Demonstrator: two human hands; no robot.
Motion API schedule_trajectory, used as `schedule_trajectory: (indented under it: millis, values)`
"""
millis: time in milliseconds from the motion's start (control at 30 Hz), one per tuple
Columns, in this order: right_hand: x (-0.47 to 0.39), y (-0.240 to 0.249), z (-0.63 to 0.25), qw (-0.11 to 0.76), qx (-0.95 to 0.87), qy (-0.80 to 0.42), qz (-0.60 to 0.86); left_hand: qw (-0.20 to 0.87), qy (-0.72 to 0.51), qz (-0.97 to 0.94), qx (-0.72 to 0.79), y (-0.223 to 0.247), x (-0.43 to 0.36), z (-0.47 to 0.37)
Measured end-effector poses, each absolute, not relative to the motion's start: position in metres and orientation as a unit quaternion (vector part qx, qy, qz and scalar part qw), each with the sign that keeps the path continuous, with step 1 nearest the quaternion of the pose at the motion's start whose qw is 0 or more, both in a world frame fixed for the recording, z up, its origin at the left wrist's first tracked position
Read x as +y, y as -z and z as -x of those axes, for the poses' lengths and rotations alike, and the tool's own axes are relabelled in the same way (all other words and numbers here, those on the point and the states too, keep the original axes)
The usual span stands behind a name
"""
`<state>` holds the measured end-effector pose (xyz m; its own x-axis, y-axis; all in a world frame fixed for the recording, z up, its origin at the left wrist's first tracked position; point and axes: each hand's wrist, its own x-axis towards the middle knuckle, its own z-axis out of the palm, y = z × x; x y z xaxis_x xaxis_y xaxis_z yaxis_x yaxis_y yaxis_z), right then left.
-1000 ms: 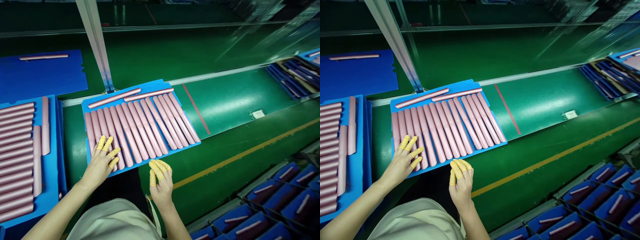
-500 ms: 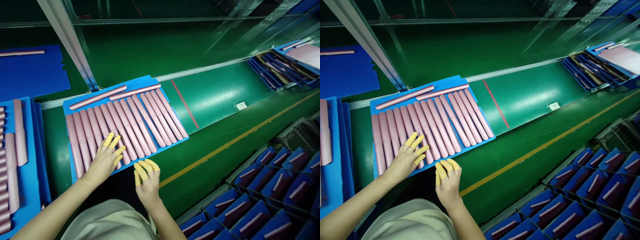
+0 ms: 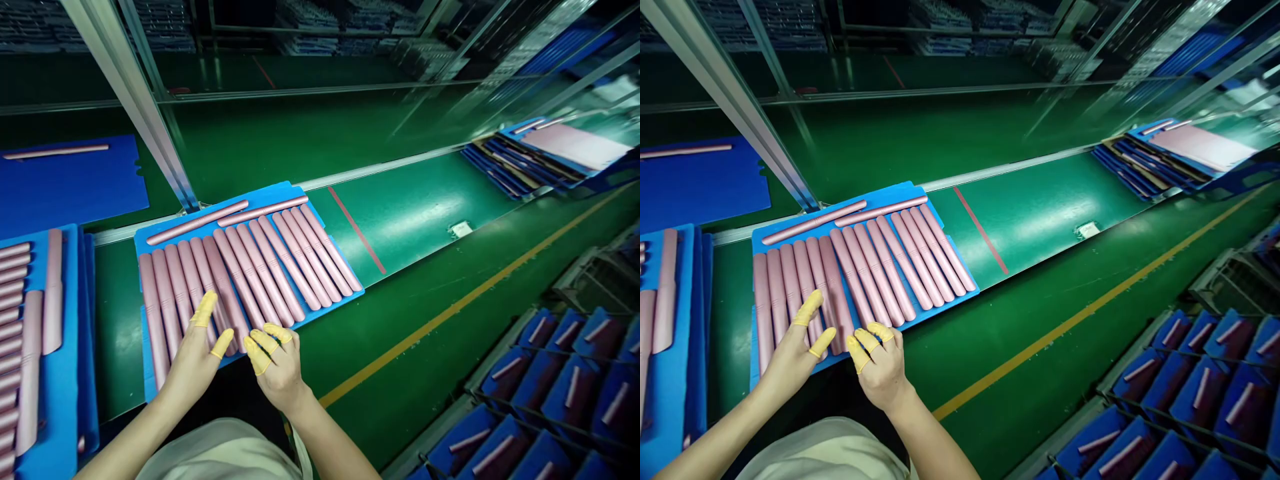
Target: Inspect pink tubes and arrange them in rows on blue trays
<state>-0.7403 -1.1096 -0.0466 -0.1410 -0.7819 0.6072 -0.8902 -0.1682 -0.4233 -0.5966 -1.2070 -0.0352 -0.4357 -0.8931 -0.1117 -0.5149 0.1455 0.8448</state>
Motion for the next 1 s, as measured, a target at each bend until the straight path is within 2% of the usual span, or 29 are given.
schedule_trajectory:
  millis: [133,267,500,767,1000]
  values:
    - [-1.114,0.025,0.732,0.058,-0.603,-0.45,-0.656,0.252,0.688,-0.551,-0.4,0.012,-1.207,0.608]
    - [-1.117,0.0,0.721,0.007,-0.551,-0.524,-0.649,0.258,0.801,-0.485,-0.237,-0.029,-1.211,0.613]
    - [-1.11,-0.046,0.71,-0.157,-0.504,-0.582,-0.618,0.344,0.789,-0.448,-0.242,-0.081,-1.2,0.588]
    - [-1.12,-0.071,0.695,-0.183,-0.484,-0.578,-0.631,0.398,0.746,-0.466,-0.261,-0.108,-1.199,0.569]
    - [-1.13,-0.073,0.686,-0.256,-0.461,-0.594,-0.607,0.419,0.745,-0.456,-0.248,-0.123,-1.199,0.558]
